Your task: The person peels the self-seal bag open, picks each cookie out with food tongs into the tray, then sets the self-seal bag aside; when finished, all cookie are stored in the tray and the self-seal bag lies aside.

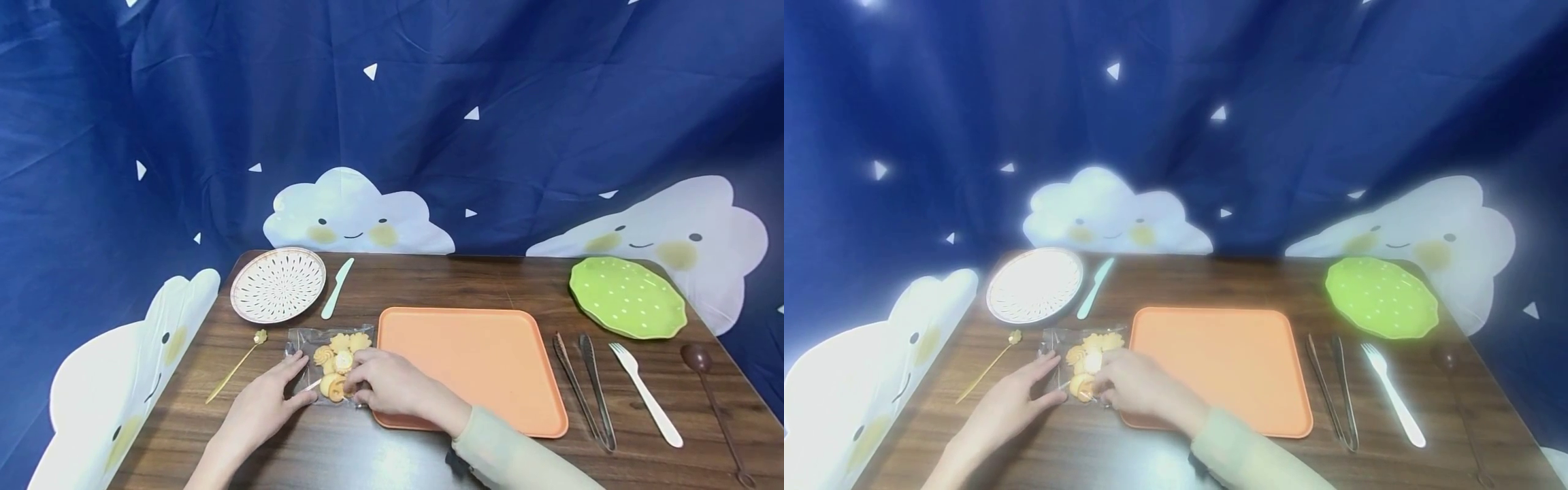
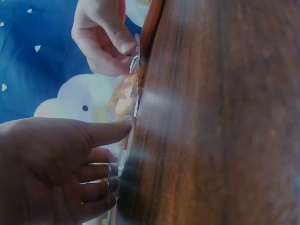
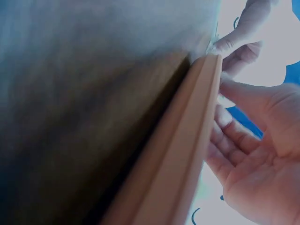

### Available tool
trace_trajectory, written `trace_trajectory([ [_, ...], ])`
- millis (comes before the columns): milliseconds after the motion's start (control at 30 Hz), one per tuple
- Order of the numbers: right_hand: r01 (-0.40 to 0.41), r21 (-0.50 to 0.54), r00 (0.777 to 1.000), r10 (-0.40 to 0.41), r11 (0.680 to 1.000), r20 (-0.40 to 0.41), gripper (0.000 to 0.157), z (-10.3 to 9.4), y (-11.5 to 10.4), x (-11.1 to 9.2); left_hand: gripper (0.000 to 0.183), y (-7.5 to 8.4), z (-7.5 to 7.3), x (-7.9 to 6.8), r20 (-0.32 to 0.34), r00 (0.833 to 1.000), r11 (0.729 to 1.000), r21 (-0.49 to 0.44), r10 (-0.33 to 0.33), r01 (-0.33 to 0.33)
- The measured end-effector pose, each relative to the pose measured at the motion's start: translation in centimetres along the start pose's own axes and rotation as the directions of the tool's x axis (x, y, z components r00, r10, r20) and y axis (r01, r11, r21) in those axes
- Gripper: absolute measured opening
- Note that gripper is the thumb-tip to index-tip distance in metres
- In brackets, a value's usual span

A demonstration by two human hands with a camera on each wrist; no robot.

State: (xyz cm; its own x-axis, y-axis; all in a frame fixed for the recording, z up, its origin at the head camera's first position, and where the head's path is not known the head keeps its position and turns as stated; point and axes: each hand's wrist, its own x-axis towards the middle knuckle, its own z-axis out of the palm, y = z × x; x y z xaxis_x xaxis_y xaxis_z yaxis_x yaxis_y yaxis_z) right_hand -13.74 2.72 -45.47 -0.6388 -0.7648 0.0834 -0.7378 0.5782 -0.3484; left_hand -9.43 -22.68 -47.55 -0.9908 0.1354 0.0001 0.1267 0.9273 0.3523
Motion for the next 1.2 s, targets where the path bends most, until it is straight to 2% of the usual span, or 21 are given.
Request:
trace_trajectory([
  [167, 0.023, -0.031, 0.999, -0.022, 0.999, 0.025, 0.011, 0.0, 0.0, 0.3, 0.071, -0.3, -0.1, 0.1, 0.013, 1.000, 1.000, -0.001, -0.010, 0.010],
  [400, 0.061, -0.083, 0.998, -0.062, 0.995, -0.002, 0.013, 0.3, 0.0, 0.8, 0.071, -0.3, -0.1, 0.0, 0.024, 0.999, 1.000, -0.005, -0.022, 0.022],
  [700, 0.038, -0.006, 0.999, -0.038, 0.999, -0.031, 0.013, -1.0, 0.1, 0.3, 0.074, -0.8, -0.3, 0.0, 0.027, 0.999, 0.999, -0.015, -0.039, 0.040],
  [900, 0.040, -0.013, 0.999, -0.040, 0.999, -0.028, 0.009, -2.0, 0.9, -0.4, 0.073, -0.9, -0.6, 0.1, 0.033, 0.999, 0.999, -0.009, -0.041, 0.042],
  [1200, 0.001, 0.026, 1.000, -0.001, 1.000, -0.024, 0.010, -1.5, 1.7, -1.4, 0.073, -1.1, -0.8, 0.0, 0.043, 0.998, 0.999, -0.022, -0.043, 0.044],
])
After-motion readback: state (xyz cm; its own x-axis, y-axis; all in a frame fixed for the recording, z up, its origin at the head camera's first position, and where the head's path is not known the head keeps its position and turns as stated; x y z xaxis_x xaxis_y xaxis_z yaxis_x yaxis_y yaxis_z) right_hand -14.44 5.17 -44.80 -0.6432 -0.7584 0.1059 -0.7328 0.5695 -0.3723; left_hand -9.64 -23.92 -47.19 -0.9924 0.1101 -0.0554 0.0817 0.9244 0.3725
